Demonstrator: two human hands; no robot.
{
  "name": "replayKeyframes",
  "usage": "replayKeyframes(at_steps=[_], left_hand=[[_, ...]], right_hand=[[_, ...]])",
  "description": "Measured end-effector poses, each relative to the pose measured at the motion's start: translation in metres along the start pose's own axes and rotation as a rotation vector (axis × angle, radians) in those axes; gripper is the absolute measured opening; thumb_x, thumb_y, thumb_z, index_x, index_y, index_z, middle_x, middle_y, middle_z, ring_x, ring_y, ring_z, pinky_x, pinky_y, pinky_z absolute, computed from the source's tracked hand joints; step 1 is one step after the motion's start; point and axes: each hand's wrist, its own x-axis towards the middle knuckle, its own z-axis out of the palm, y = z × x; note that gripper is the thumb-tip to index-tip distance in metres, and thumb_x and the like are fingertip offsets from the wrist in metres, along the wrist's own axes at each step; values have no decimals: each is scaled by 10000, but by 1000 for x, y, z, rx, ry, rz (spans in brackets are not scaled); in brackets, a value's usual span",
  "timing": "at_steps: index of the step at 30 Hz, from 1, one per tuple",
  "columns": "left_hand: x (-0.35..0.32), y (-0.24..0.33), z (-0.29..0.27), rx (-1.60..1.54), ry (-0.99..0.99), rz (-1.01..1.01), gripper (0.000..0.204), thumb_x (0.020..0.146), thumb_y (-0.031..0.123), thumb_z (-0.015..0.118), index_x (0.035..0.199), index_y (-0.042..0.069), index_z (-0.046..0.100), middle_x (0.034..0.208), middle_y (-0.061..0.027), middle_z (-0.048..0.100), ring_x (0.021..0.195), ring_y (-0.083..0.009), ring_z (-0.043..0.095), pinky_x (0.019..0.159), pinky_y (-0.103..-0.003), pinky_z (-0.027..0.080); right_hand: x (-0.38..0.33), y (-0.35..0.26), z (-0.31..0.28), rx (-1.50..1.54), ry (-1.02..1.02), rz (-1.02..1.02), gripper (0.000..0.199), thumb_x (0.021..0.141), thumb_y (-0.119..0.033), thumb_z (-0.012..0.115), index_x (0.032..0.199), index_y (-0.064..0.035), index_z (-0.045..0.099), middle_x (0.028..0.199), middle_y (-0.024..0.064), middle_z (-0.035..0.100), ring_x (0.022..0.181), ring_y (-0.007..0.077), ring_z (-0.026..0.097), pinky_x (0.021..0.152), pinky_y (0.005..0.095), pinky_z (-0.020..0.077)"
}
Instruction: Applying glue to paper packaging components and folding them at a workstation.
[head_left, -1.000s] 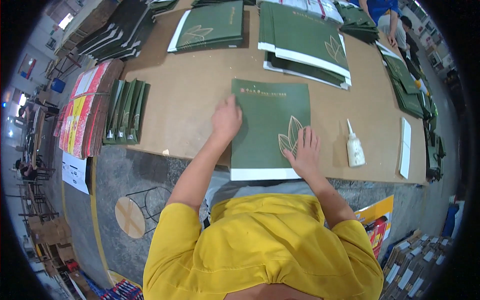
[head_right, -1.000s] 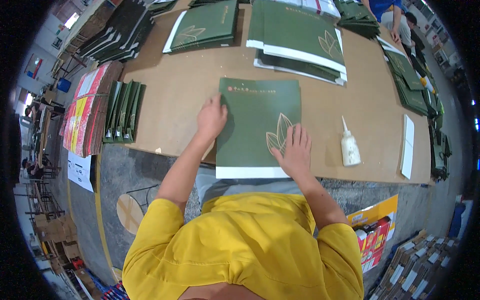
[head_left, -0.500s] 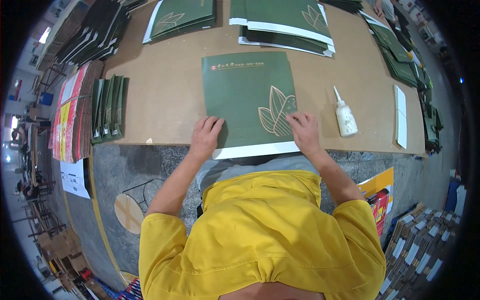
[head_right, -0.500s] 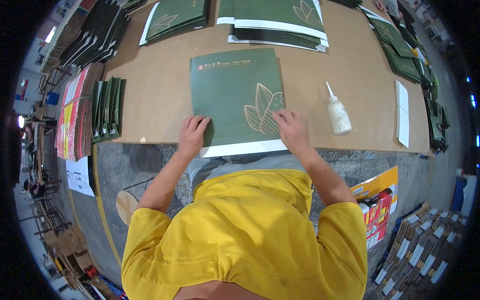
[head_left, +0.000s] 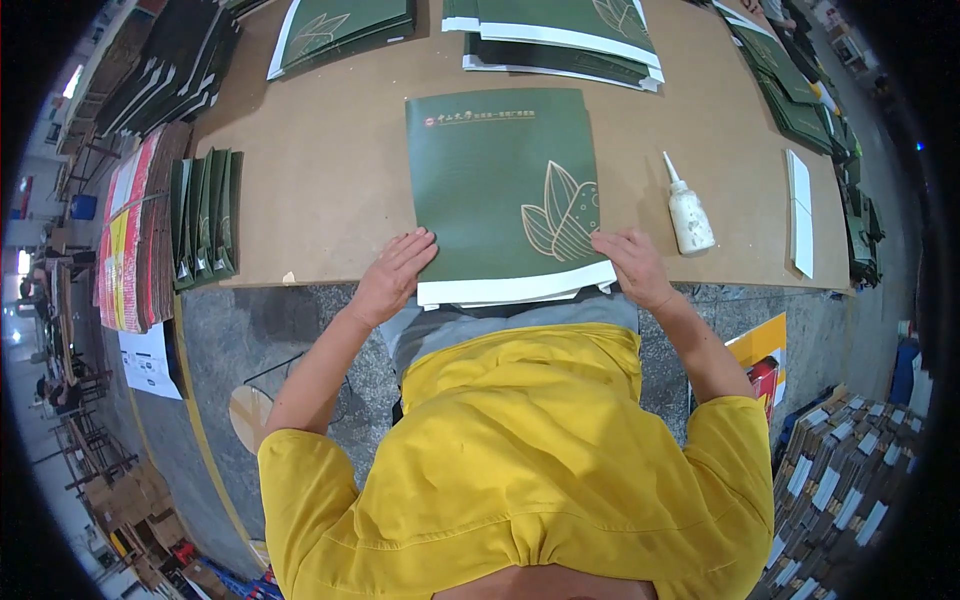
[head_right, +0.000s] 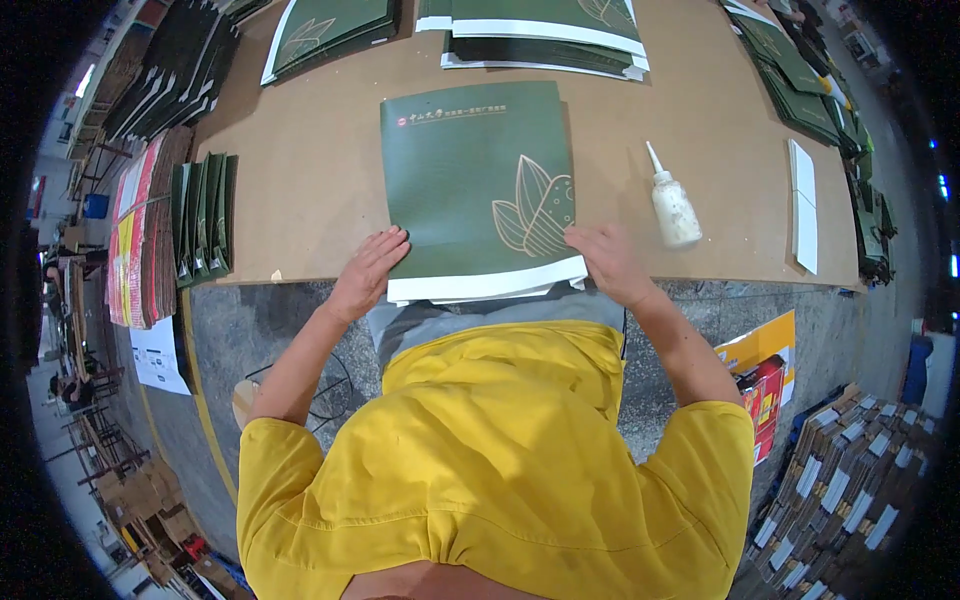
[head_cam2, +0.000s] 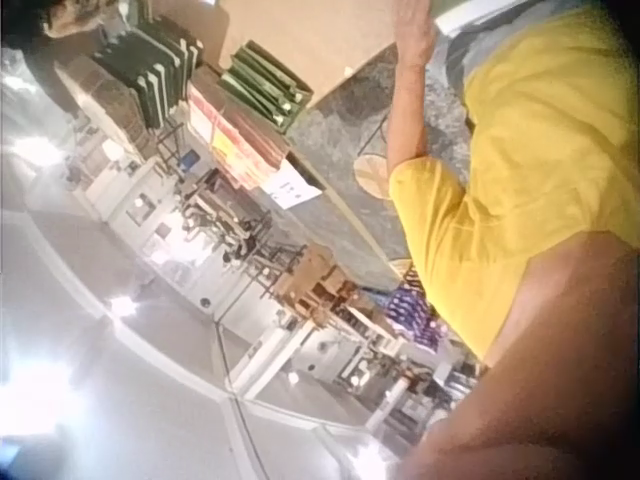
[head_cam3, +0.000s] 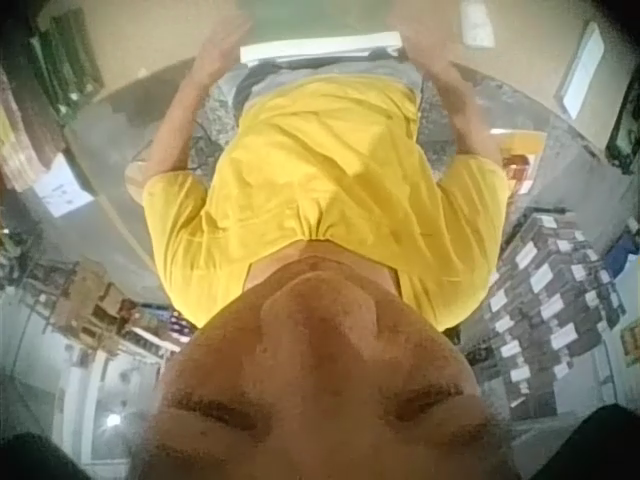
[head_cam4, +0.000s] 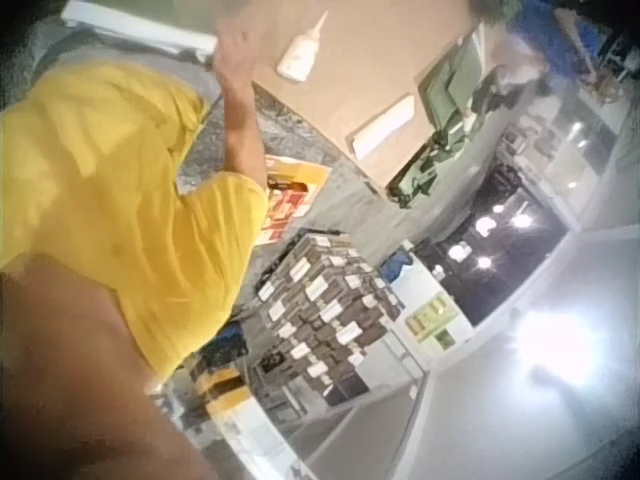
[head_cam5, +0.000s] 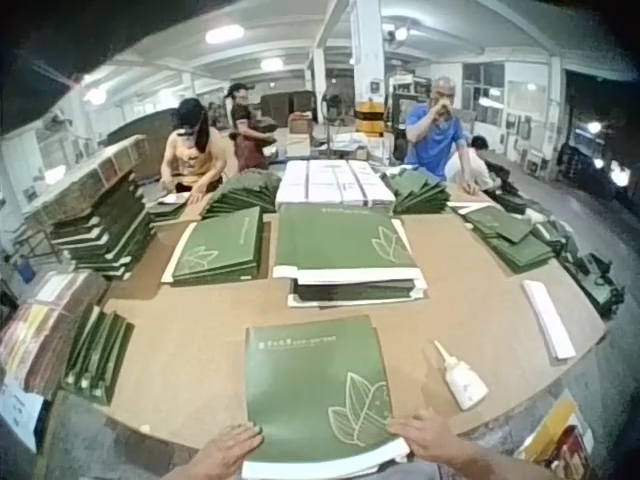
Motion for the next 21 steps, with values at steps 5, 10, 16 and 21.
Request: replayKeyframes(at_steps=[5, 10, 16, 21], left_hand=[[5, 18, 2, 253, 100, -5, 464, 695, 26, 577, 1159, 38, 570, 1061, -105, 541, 1052, -296, 498, 913, -418, 415], [8, 28, 4, 339, 108, -65, 391, 711, 66, 561, 1100, 37, 585, 1020, -90, 542, 1012, -285, 492, 871, -402, 412], [14, 30, -2, 403, 91, -131, 316, 715, 76, 561, 1026, 35, 599, 953, -85, 562, 983, -266, 502, 845, -380, 409], [19, 17, -11, 156, -8, -220, 257, 690, 37, 582, 928, 72, 672, 924, -52, 621, 964, -254, 520, 836, -374, 418]], right_hand=[[6, -7, -4, -113, 4, -101, 394, 681, 1, 559, 1072, -42, 594, 1110, 94, 582, 905, 287, 534, 780, 389, 440], [11, 1, -3, -16, -100, -72, 326, 679, 8, 539, 998, -44, 586, 1010, 101, 568, 894, 309, 527, 773, 393, 445], [24, 6, -11, 65, -211, -3, 272, 715, 21, 537, 974, -40, 590, 1003, 108, 572, 911, 313, 531, 808, 380, 455], [28, 8, -19, 85, -250, -12, 269, 718, 16, 537, 972, -51, 599, 1012, 99, 582, 932, 313, 535, 816, 382, 460]])
